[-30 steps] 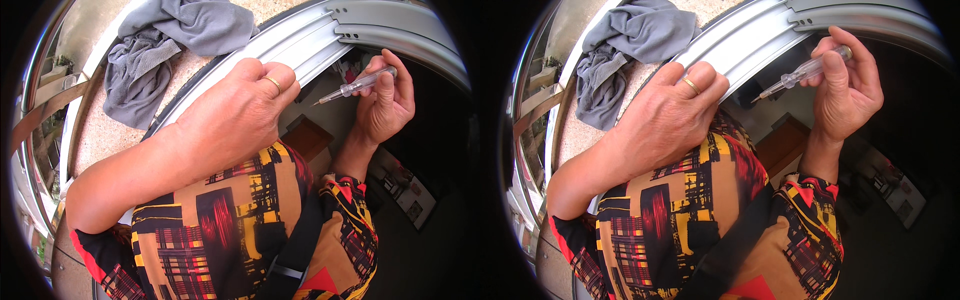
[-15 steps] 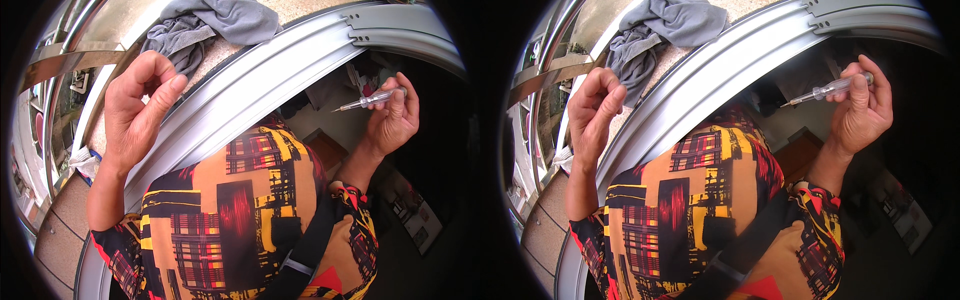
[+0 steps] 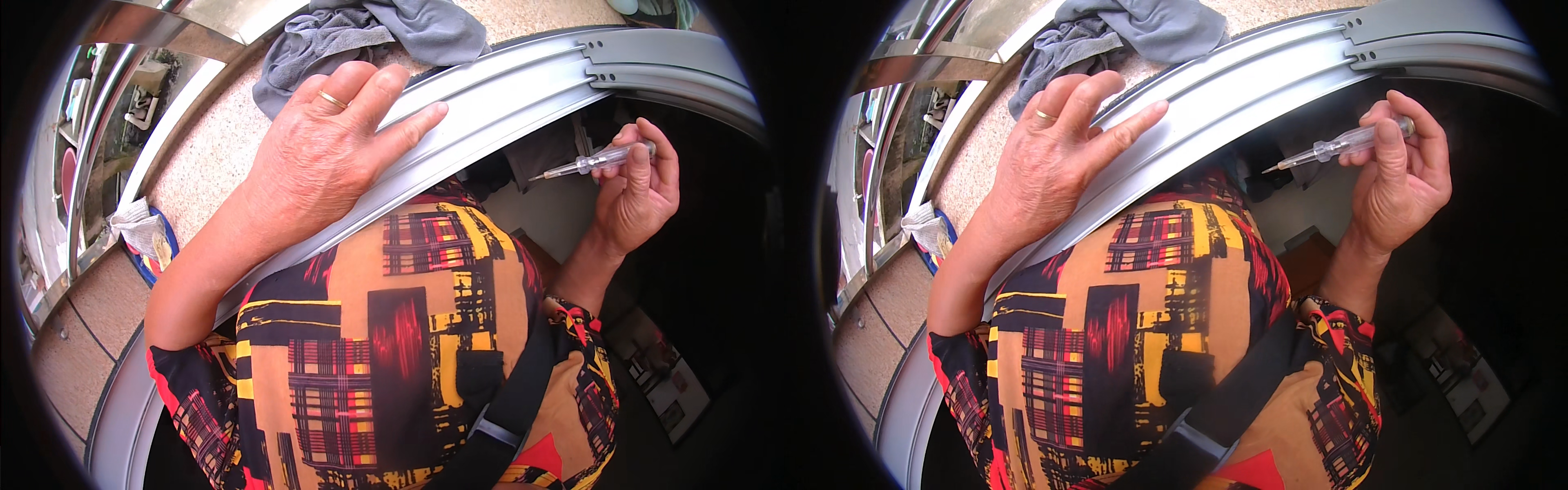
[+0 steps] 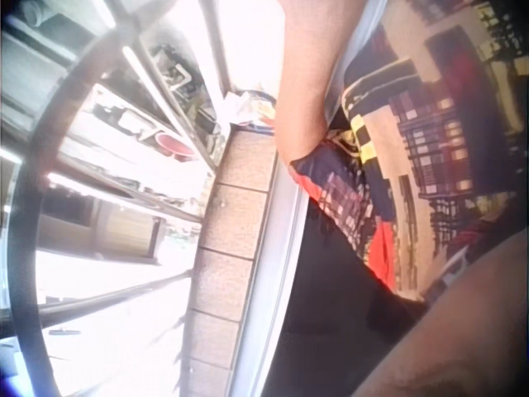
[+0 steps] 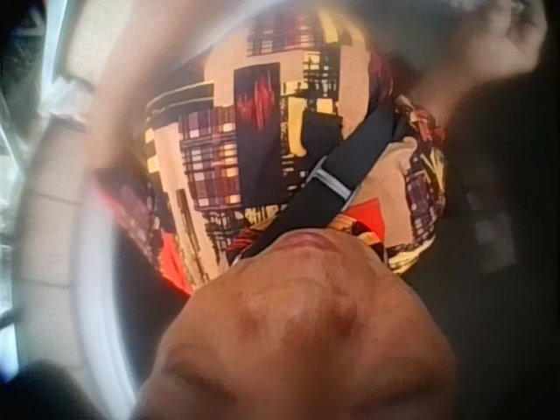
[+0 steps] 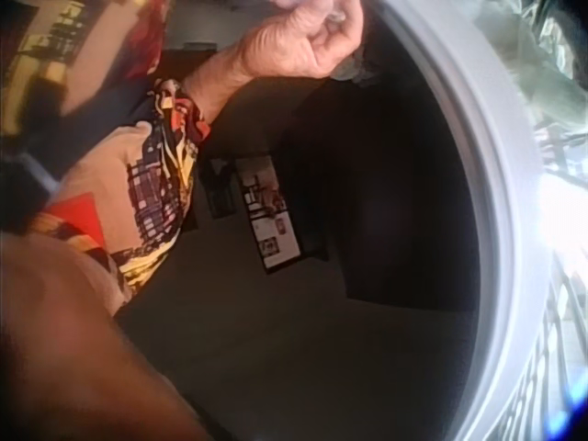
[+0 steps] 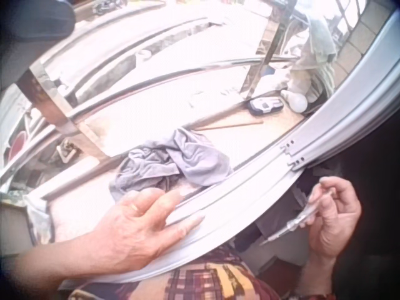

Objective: The person cleans the tracks of a window frame by using a small stick to scrape out debris, wiping the surfaces with a cloth, and applying a liquid from a small syringe into the mechanism.

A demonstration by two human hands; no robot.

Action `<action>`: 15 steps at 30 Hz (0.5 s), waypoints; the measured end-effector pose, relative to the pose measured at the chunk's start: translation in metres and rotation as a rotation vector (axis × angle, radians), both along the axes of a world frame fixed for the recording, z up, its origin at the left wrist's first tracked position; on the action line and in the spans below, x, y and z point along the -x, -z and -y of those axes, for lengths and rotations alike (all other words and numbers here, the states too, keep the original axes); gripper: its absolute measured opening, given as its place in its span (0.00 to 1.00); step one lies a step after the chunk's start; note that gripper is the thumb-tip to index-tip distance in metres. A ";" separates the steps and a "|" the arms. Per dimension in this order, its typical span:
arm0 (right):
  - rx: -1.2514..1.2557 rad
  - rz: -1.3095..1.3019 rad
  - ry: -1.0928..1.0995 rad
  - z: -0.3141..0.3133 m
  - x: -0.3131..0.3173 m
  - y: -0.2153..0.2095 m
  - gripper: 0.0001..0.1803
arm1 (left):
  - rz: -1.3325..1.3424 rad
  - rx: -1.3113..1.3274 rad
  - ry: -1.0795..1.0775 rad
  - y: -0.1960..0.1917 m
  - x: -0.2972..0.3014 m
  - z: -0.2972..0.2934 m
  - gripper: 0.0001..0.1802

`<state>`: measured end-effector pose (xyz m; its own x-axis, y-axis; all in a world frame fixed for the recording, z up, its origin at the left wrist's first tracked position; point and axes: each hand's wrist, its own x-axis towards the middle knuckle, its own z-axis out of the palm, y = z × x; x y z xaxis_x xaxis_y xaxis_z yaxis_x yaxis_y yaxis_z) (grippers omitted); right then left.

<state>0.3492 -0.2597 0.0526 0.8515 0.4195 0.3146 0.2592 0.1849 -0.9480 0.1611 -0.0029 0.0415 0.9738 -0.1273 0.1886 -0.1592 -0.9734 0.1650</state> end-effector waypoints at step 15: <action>0.049 0.026 0.034 0.010 0.002 0.006 0.14 | 0.455 -0.264 -0.271 -0.025 0.019 -0.051 0.10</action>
